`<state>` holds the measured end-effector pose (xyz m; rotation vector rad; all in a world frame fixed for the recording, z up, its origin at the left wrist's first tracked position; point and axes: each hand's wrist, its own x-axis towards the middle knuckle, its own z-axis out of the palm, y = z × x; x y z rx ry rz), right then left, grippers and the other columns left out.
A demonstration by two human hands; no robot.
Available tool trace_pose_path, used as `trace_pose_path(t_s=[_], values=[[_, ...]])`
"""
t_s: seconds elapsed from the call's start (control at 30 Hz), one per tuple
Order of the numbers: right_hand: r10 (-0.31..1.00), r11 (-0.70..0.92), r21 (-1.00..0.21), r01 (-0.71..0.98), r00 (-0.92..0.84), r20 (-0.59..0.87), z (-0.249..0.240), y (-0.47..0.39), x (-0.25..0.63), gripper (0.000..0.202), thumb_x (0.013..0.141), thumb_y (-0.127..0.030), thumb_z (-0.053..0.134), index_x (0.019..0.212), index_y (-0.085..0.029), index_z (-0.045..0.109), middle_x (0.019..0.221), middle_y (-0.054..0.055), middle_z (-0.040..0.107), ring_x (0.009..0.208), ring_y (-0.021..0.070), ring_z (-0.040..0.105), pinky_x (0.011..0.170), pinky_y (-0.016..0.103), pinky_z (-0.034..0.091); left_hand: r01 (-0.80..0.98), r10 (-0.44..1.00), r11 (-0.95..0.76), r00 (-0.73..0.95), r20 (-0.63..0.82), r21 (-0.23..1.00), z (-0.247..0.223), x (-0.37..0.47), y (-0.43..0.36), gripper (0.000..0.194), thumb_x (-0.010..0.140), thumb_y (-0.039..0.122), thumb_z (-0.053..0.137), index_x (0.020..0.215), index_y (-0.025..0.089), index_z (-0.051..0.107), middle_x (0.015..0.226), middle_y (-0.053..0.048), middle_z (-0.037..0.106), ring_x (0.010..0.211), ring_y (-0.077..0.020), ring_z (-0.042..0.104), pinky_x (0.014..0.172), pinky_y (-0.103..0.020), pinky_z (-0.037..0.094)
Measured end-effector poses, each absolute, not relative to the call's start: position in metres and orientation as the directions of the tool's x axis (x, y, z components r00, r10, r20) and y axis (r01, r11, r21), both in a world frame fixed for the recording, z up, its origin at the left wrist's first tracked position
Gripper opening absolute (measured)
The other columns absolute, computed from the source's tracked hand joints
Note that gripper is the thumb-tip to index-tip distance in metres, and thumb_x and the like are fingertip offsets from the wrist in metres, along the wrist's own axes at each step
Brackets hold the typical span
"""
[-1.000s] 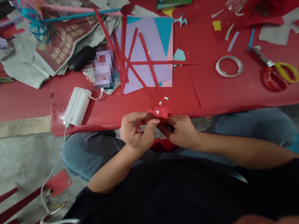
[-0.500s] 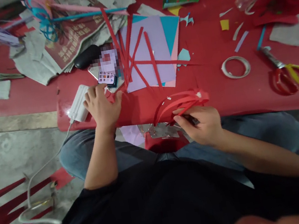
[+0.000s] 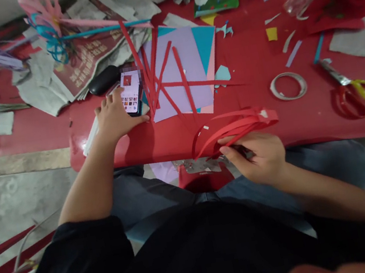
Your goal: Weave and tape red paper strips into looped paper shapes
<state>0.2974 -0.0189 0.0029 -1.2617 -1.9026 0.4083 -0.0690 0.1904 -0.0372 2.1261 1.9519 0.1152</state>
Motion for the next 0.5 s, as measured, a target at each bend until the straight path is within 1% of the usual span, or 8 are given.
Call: trace_pose_path(t_s=[0.1, 0.2, 0.27, 0.37, 0.4, 0.47, 0.5], values=[[0.889, 0.431, -0.632, 0.644, -0.181, 0.422, 0.006, -0.015, 0.3, 0.009, 0.109, -0.029, 0.073, 0.101, -0.027, 0.078, 0.084, 0.0, 0.085, 0.062, 0.017, 0.075, 0.061, 0.032, 0.057, 0.96, 0.988, -0.059, 0.095, -0.121, 0.273, -0.04, -0.072, 0.194, 0.134, 0.065, 0.07, 0.102, 0.175, 0.029, 0.038, 0.178, -0.026, 0.047, 0.161, -0.0578, 0.048, 0.13, -0.08, 0.038], [0.896, 0.415, -0.62, 0.666, -0.182, 0.404, 0.009, -0.012, 0.304, 0.008, 0.109, -0.028, 0.073, 0.105, -0.028, 0.079, 0.08, -0.001, 0.084, 0.057, 0.0164, 0.072, 0.06, 0.033, 0.058, 0.949, 0.991, -0.057, 0.093, -0.101, 0.311, -0.045, -0.075, 0.196, 0.133, 0.062, 0.069, 0.104, 0.172, 0.028, 0.042, 0.175, -0.025, 0.051, 0.159, -0.0563, 0.05, 0.13, -0.078, 0.038], [0.891, 0.418, -0.61, 0.673, -0.174, 0.419, 0.011, -0.011, 0.307, 0.007, 0.108, -0.025, 0.074, 0.105, -0.027, 0.079, 0.077, -0.002, 0.082, 0.057, 0.016, 0.073, 0.061, 0.032, 0.058, 0.938, 0.993, -0.049, 0.083, -0.084, 0.343, -0.048, -0.078, 0.197, 0.126, 0.061, 0.07, 0.105, 0.166, 0.028, 0.05, 0.171, -0.023, 0.055, 0.157, -0.0542, 0.052, 0.13, -0.075, 0.039], [0.884, 0.418, -0.586, 0.695, -0.161, 0.44, 0.012, -0.011, 0.311, 0.007, 0.108, -0.025, 0.075, 0.103, -0.026, 0.079, 0.081, -0.001, 0.084, 0.064, 0.0168, 0.077, 0.062, 0.03, 0.059, 0.914, 0.997, -0.057, 0.076, -0.031, 0.403, -0.054, -0.083, 0.198, 0.116, 0.061, 0.072, 0.104, 0.158, 0.029, 0.057, 0.166, -0.019, 0.06, 0.156, -0.0513, 0.054, 0.129, -0.07, 0.041], [0.885, 0.412, -0.578, 0.704, -0.158, 0.437, 0.013, -0.011, 0.312, 0.007, 0.108, -0.025, 0.075, 0.102, -0.025, 0.078, 0.084, 0.0, 0.085, 0.067, 0.0174, 0.079, 0.062, 0.03, 0.059, 0.898, 0.997, -0.065, 0.076, -0.006, 0.436, -0.056, -0.085, 0.199, 0.118, 0.059, 0.072, 0.105, 0.157, 0.028, 0.057, 0.164, -0.019, 0.062, 0.154, -0.0492, 0.056, 0.129, -0.068, 0.042], [0.893, 0.391, -0.575, 0.718, -0.145, 0.426, 0.012, -0.011, 0.314, 0.008, 0.109, -0.026, 0.075, 0.102, -0.025, 0.078, 0.087, 0.001, 0.087, 0.072, 0.0188, 0.082, 0.065, 0.031, 0.06, 0.865, 0.996, -0.088, 0.079, 0.039, 0.494, -0.06, -0.091, 0.202, 0.124, 0.055, 0.071, 0.108, 0.157, 0.024, 0.056, 0.156, -0.018, 0.068, 0.147, -0.0423, 0.063, 0.125, -0.063, 0.046], [0.896, 0.383, -0.578, 0.721, -0.138, 0.421, 0.012, -0.011, 0.314, 0.007, 0.109, -0.026, 0.075, 0.102, -0.025, 0.078, 0.088, 0.002, 0.087, 0.074, 0.0193, 0.082, 0.066, 0.031, 0.06, 0.864, 0.994, -0.111, 0.1, 0.049, 0.491, -0.062, -0.095, 0.205, 0.126, 0.057, 0.072, 0.107, 0.158, 0.021, 0.053, 0.153, -0.018, 0.07, 0.143, -0.0375, 0.066, 0.122, -0.06, 0.049]])
